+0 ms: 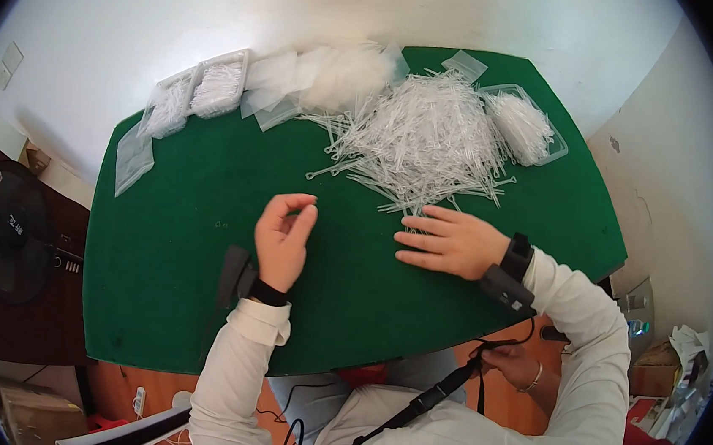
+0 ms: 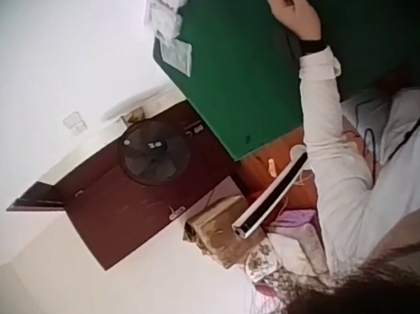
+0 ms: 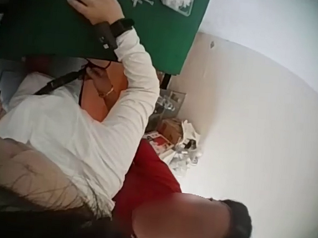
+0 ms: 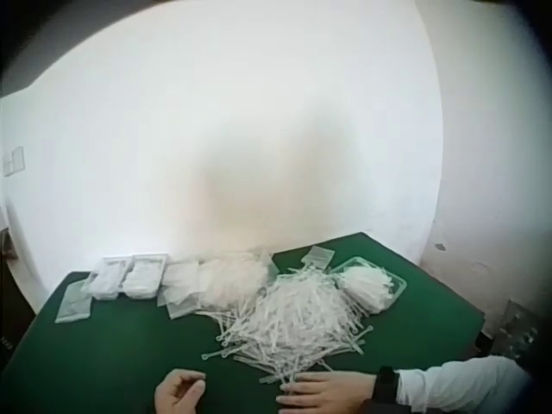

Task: The person gathers plastic picks from a pile, places them into a small plastic bag, and seals the bag by hand. After setting the first bag aside, the person repeats the process with a second bag.

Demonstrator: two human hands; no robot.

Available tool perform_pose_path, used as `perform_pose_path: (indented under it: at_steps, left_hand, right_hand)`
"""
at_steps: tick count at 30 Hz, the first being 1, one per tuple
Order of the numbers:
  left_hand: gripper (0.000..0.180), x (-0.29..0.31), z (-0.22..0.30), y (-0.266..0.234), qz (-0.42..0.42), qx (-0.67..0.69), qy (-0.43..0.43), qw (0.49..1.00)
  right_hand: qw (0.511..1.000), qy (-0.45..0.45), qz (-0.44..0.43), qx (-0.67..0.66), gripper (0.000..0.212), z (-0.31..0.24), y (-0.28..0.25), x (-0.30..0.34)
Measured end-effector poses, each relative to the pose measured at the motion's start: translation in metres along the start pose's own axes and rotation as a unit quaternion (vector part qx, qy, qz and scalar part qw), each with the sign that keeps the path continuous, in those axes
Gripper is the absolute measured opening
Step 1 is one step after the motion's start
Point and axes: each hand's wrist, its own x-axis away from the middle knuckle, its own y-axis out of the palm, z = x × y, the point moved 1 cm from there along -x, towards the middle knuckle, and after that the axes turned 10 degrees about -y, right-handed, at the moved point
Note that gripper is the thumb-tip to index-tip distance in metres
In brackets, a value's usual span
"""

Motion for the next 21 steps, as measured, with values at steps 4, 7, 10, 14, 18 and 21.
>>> perform_pose_path:
  at_steps: [4,7,10,14,18,21]
  left_hand:
    - [0.010,-0.015,0.005,-0.033,0.078,-0.023,0.064,0.995]
    - [0.011,-0.019,0.004,-0.050,0.123,0.042,-0.002,0.991]
    - [0.010,-0.023,-0.004,-0.051,0.110,0.020,-0.019,0.994]
    - [0.010,-0.023,-0.013,-0.046,0.071,-0.061,-0.008,0.996]
    - [0.010,-0.020,-0.013,-0.039,0.043,-0.149,0.022,0.988]
    - [0.009,-0.018,-0.008,-0.035,0.027,-0.179,0.033,0.983]
  right_hand:
    - [0.997,-0.041,0.001,0.069,0.036,0.034,0.010,0.015]
    - [0.992,-0.033,-0.001,0.119,0.032,0.059,0.011,0.032]
    - [0.988,-0.008,0.004,0.153,0.029,0.068,0.008,0.035]
    - [0.992,0.005,0.020,0.128,0.028,0.059,0.004,0.037]
    - [0.996,0.028,0.054,0.064,0.022,0.043,0.004,0.026]
    - [0.995,0.063,0.052,-0.064,0.025,0.029,0.006,0.015]
